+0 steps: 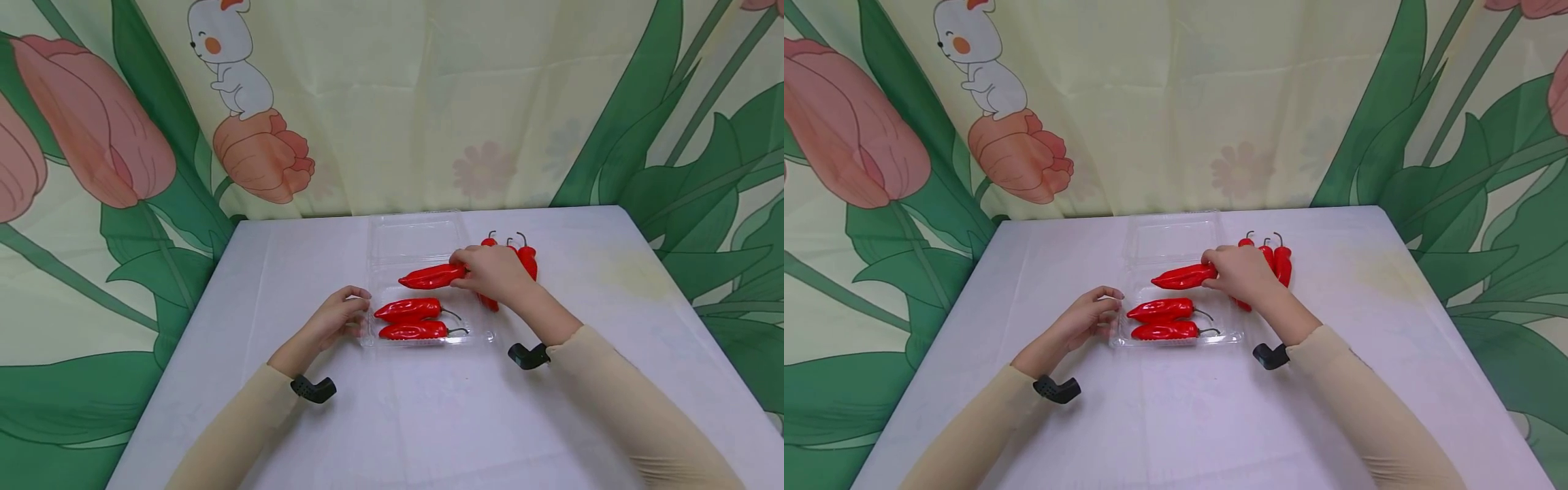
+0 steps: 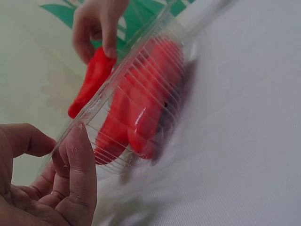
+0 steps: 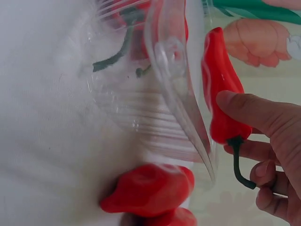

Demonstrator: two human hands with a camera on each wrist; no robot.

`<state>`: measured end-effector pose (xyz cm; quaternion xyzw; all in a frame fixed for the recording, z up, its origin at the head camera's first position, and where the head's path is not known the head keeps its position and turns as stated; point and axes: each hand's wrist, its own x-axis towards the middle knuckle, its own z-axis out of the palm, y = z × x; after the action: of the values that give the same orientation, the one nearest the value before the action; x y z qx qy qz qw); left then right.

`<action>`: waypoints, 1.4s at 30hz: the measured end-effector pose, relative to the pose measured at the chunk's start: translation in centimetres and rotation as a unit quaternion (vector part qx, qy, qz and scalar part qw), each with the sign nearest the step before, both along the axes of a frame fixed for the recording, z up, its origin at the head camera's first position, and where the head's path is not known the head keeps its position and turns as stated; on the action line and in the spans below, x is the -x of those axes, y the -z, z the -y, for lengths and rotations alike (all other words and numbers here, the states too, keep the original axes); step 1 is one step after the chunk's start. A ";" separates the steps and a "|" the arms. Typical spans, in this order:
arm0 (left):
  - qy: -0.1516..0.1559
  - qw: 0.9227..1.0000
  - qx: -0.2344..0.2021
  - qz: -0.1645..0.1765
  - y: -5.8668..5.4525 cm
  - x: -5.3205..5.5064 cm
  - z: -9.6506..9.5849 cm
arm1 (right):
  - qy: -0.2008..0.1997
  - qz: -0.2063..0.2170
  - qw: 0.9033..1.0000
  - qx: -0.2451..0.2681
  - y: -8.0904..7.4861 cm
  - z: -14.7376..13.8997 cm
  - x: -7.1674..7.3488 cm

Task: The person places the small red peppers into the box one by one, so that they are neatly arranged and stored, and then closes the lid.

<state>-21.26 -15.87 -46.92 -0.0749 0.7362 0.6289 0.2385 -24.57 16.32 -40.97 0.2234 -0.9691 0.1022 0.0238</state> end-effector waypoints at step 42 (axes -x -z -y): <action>-0.005 1.000 -0.005 -0.001 0.0 0.0 -0.1 | -0.041 0.004 0.995 -0.086 1.0 5.9 0.2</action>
<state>-21.24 -15.77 -46.88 -0.0766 0.7329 0.6337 0.2352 -24.82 10.38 -42.00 0.2639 -0.9643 0.0205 -0.0035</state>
